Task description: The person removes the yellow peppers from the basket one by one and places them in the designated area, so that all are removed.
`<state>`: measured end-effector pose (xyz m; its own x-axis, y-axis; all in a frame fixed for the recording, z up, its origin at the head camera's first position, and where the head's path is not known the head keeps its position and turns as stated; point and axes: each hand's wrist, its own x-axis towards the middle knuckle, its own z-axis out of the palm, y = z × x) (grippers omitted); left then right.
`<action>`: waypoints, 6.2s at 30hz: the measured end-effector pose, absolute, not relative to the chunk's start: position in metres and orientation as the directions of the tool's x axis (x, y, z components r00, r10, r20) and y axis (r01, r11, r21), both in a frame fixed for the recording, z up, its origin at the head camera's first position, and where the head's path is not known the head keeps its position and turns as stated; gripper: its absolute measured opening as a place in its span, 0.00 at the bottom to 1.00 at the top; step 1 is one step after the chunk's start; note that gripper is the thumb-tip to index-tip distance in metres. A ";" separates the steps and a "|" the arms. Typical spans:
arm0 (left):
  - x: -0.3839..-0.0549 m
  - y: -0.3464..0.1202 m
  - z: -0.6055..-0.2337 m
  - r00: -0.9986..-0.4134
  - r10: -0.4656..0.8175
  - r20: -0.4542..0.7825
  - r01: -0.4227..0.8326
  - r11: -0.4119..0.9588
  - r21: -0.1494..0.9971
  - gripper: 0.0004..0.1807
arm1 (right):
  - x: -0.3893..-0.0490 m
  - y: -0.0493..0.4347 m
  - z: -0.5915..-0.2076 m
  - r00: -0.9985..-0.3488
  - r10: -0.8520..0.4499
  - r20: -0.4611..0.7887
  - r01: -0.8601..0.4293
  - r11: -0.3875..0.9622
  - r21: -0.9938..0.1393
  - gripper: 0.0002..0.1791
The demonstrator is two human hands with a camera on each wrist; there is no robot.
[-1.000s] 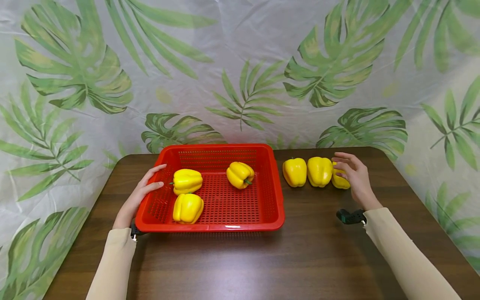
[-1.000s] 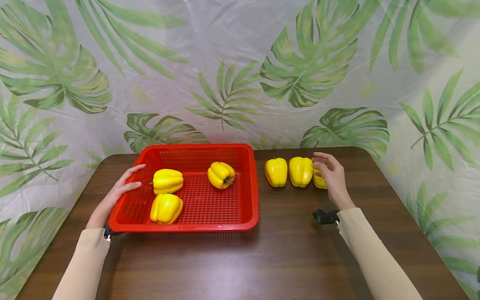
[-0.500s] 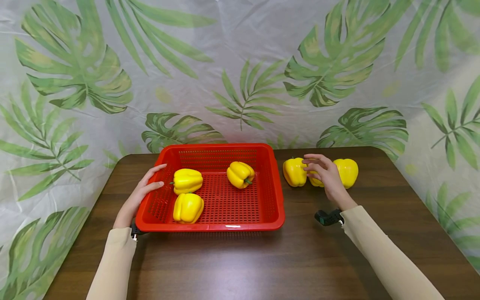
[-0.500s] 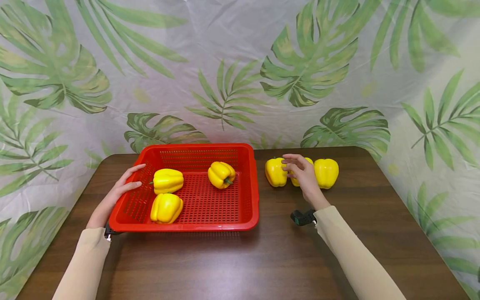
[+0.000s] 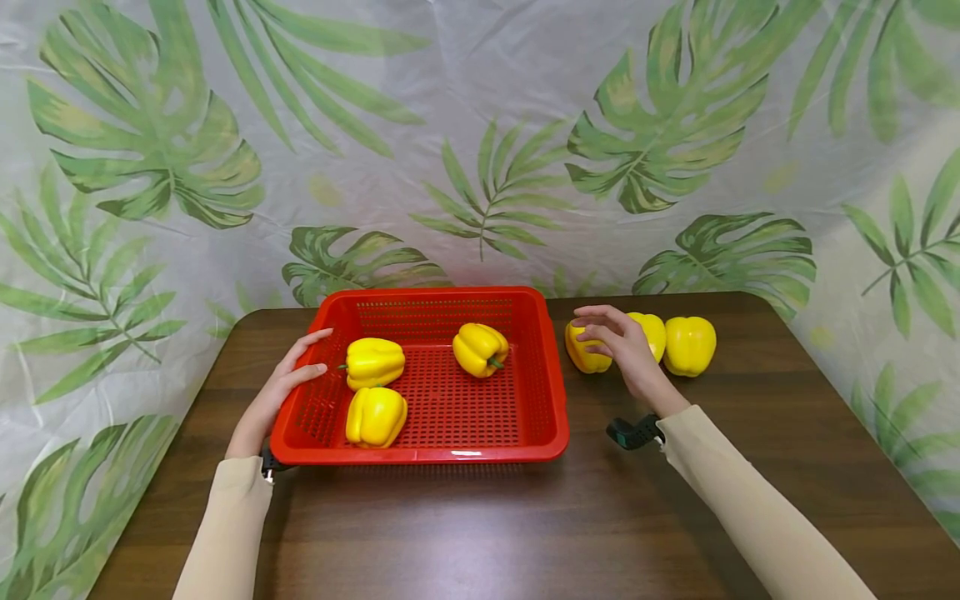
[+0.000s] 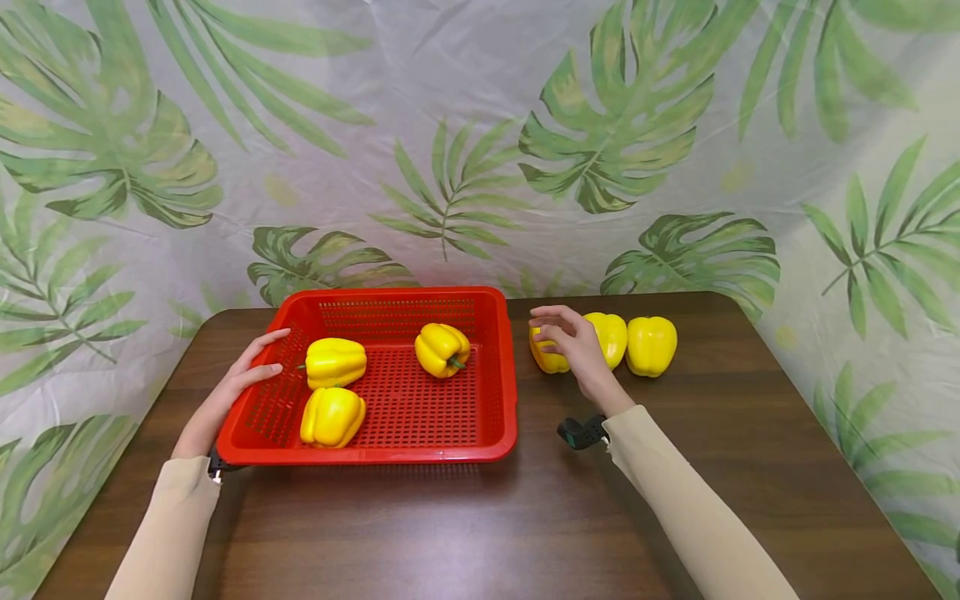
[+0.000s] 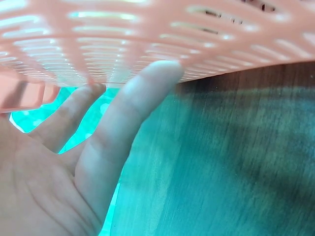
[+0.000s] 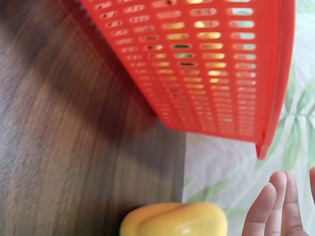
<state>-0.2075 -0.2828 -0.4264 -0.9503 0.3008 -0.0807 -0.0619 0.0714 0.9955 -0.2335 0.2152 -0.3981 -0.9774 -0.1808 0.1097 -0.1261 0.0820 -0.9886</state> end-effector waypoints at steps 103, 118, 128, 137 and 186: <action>-0.207 -0.283 -0.427 -0.950 0.305 -0.067 -0.051 0.058 0.997 0.30 | -0.235 0.014 -0.396 -0.487 -0.840 -0.238 -0.221 0.382 -0.897 0.27; -0.208 -0.284 -0.427 -0.952 0.299 -0.069 -0.053 0.060 0.997 0.30 | -0.233 -0.004 -0.400 -0.419 -0.846 -0.331 -0.186 0.436 -0.880 0.34; -0.208 -0.284 -0.426 -0.950 0.302 -0.078 -0.059 0.071 0.996 0.31 | -0.235 -0.007 -0.401 -0.397 -0.855 -0.334 -0.218 0.441 -0.871 0.35; -0.208 -0.283 -0.427 -0.950 0.299 -0.085 -0.065 0.078 0.995 0.31 | -0.236 -0.010 -0.401 -0.433 -0.857 -0.277 -0.198 0.391 -0.899 0.31; -0.206 -0.283 -0.426 -0.953 0.288 -0.095 -0.069 0.100 0.993 0.30 | -0.239 -0.007 -0.400 -0.417 -0.894 -0.165 -0.312 0.311 -0.898 0.28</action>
<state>-0.2064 -0.2832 -0.4256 -0.9528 0.2884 -0.0952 -0.0688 0.1003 0.9926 -0.2391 -0.0068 -0.4000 -0.4169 -0.8938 -0.1651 -0.3122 0.3114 -0.8976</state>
